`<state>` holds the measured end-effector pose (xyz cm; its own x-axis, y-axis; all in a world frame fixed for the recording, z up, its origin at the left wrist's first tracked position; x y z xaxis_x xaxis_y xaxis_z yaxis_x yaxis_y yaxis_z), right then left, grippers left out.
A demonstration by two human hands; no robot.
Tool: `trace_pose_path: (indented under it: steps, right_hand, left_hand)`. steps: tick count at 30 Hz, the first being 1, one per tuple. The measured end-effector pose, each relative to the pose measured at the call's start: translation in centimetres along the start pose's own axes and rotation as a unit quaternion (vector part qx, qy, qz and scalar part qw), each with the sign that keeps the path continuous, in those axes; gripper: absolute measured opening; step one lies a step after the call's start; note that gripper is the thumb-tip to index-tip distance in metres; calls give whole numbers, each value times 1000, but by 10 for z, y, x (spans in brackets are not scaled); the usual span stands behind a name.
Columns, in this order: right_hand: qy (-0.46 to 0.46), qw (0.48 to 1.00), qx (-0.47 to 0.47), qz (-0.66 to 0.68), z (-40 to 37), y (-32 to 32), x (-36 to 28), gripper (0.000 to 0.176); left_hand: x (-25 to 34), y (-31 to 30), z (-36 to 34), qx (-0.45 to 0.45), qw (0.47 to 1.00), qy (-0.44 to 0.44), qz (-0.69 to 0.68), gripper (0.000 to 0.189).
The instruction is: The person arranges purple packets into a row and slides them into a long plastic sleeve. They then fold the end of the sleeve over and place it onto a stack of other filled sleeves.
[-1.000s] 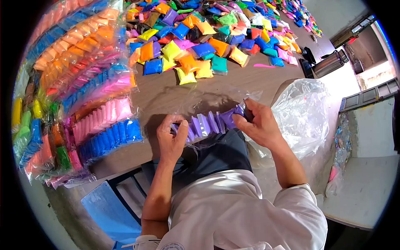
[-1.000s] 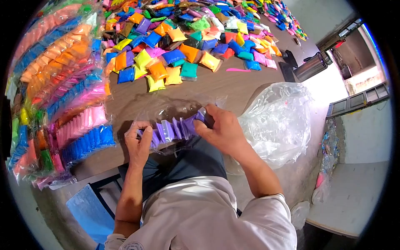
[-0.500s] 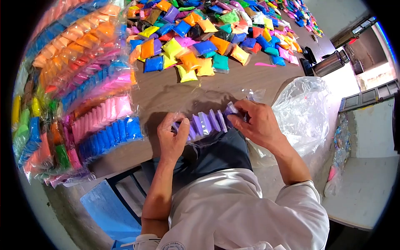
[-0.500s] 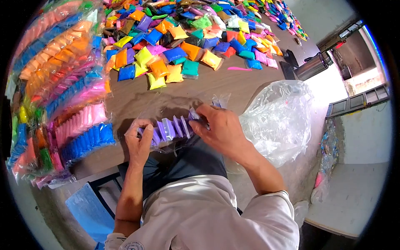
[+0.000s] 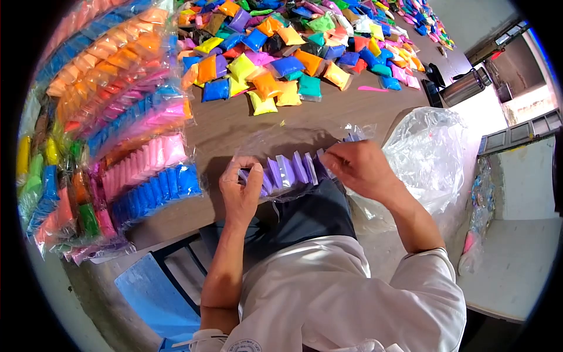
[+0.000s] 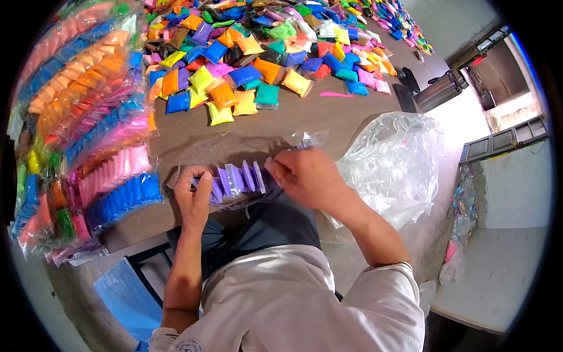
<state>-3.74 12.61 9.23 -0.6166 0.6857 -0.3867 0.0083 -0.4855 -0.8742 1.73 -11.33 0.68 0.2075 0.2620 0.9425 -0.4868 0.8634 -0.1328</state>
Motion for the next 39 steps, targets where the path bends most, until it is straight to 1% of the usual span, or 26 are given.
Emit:
trace_pose_path:
  steps: [2,3,5,6,7,9,11,12,13,15,16,18,19,21,22,23,24,25,26,27,29,30,31,33,37,39]
  right_hand:
    - [93,989,46,103,2,-19,-1,18]
    - [94,989,47,101,0,-26,0,18]
    - [161,960,147,175,-5,-42,2,22]
    - [176,947,180,199,-7,-50,-2,26]
    - [161,942,212,205,-10,-56,-5,25]
    - [165,941,210,206,-22,-64,-6,14]
    - [70,963,167,198,-29,-61,-6,15]
    - [17,973,128,189,-28,-56,-5,24]
    - [-19,983,81,163,-30,-49,-5,41]
    - [-69,994,60,63,-27,-28,-15,64]
    - [-71,994,62,64,-27,-19,-18,64]
    - [-106,994,11,-20,-27,1,-19,73]
    - [-105,994,12,-17,-26,11,-16,73]
    - [-151,986,43,-52,-19,27,-5,73]
    - [-159,985,54,-32,-14,29,-1,63]
    - [-162,985,55,-30,-8,29,2,63]
    - [-162,986,37,-27,-3,30,4,60]
    - [-162,986,19,-24,2,30,6,56]
    - [-175,984,20,-34,9,29,6,48]
    - [-178,983,22,-31,15,30,7,48]
    - [-162,987,-20,-7,27,33,11,45]
    - [-159,987,-22,11,33,34,14,38]
    - [-160,987,-20,14,38,37,18,38]
    - [-129,988,-59,63,49,45,29,31]
    - [-120,982,-101,101,69,47,40,27]
    - [-109,975,-159,112,76,46,40,25]
  left_hand:
    - [1,0,-1,2,1000,-8,3,14]
    - [1,1,-1,3,1000,-16,6,14]
    - [-1,1,-1,0,1000,-21,-3,14]
    - [-2,1,-1,0,1000,-26,-9,14]
    - [-2,2,-1,-2,1000,-25,-10,14]
    - [-1,1,-1,2,1000,-21,1,15]
    - [-1,1,0,-3,1000,-18,3,16]
    - [-1,0,0,-7,1000,-13,3,16]
    - [0,0,0,-7,1000,-12,4,16]
    - [1,1,-1,0,1000,-21,6,17]
    - [2,1,-1,0,1000,-19,8,17]
    - [3,0,0,0,1000,-16,8,18]
    - [0,0,0,-1,1000,-15,11,18]
    - [-5,-1,1,-2,1000,-6,21,19]
    - [-3,-1,2,-1,1000,-4,24,19]
    - [0,-2,2,-7,999,-32,15,20]
    - [1,-2,3,-13,998,-61,5,21]
    - [0,-4,5,-12,998,-60,9,21]
    - [-3,-6,8,-26,997,-72,5,25]
    - [-5,-8,11,-39,996,-84,1,29]
    - [-3,-11,21,-36,995,-92,-3,32]
    - [-2,-13,26,-35,994,-101,-12,36]
    - [-1,-15,30,-34,994,-100,-8,36]
    - [-3,-23,41,0,991,-129,25,41]
    - [-15,-19,44,10,995,-86,45,35]
    - [-18,-18,42,20,995,-70,64,33]
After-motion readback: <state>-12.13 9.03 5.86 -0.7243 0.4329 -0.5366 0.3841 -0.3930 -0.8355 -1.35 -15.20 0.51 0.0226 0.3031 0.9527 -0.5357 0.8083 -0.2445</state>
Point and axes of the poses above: each hand's wrist, its own z-axis towards the middle knuckle, its own y-axis out of the palm, x = y × z, the point moved 1 cm from there along z, towards the middle knuckle, and after that the axes turned 10 degrees about x, right-handed, at the moved point
